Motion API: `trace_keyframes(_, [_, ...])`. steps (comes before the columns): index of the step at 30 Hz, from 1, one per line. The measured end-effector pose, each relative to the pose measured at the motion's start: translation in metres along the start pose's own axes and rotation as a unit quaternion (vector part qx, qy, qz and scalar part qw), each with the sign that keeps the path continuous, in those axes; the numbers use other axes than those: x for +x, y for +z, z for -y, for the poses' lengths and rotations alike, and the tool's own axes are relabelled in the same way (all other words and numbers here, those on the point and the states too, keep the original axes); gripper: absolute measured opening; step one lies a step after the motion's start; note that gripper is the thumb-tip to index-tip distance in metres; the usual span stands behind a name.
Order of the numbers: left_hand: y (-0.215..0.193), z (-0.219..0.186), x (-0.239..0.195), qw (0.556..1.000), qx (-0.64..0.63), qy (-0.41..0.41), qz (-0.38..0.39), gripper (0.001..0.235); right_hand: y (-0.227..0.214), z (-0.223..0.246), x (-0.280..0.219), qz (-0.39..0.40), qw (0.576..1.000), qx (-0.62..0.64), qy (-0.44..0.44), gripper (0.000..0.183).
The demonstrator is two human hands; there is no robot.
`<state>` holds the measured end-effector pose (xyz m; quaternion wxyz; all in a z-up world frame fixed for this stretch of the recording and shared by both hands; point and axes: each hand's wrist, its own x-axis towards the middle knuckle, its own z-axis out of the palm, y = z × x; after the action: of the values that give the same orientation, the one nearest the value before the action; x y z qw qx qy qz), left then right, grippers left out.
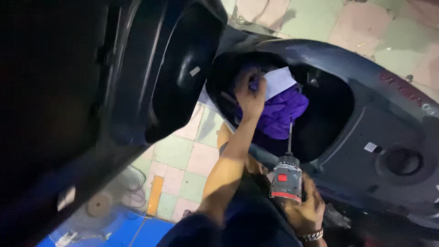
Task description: The person opens the scooter seat, removes a purple cloth and other items from the storage compartment, and uses a power drill to remove screws. They then retrieve a socket wrench from a tool cart and use it to work on the scooter's engine area before closing the seat.
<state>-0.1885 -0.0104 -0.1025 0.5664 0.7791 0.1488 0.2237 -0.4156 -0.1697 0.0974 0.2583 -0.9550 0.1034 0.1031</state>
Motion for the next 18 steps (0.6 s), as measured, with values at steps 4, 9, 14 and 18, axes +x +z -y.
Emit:
trace_keyframes(4, [-0.095,-0.029,-0.084,0.941,-0.189,-0.277,0.030,0.011,0.016,-0.031,-0.031,0.080,0.993,0.053,0.070,0.092])
trace_keyframes(9, [-0.190,0.053,-0.139,0.905,-0.130,-0.395,-0.092,0.039,0.055,-0.033,-0.059,0.113,0.986,0.118,0.024,0.077])
trace_keyframes(14, [-0.199,0.257,-0.112,0.894,-0.092,-0.434,-0.067,0.017,0.116,-0.026,-0.055,0.128,0.979,0.138,-0.081,0.091])
trace_keyframes(18, [-0.179,0.391,-0.063,0.899,-0.114,-0.418,-0.063,0.017,0.167,-0.036,-0.063,0.098,0.984,0.117,-0.090,0.102])
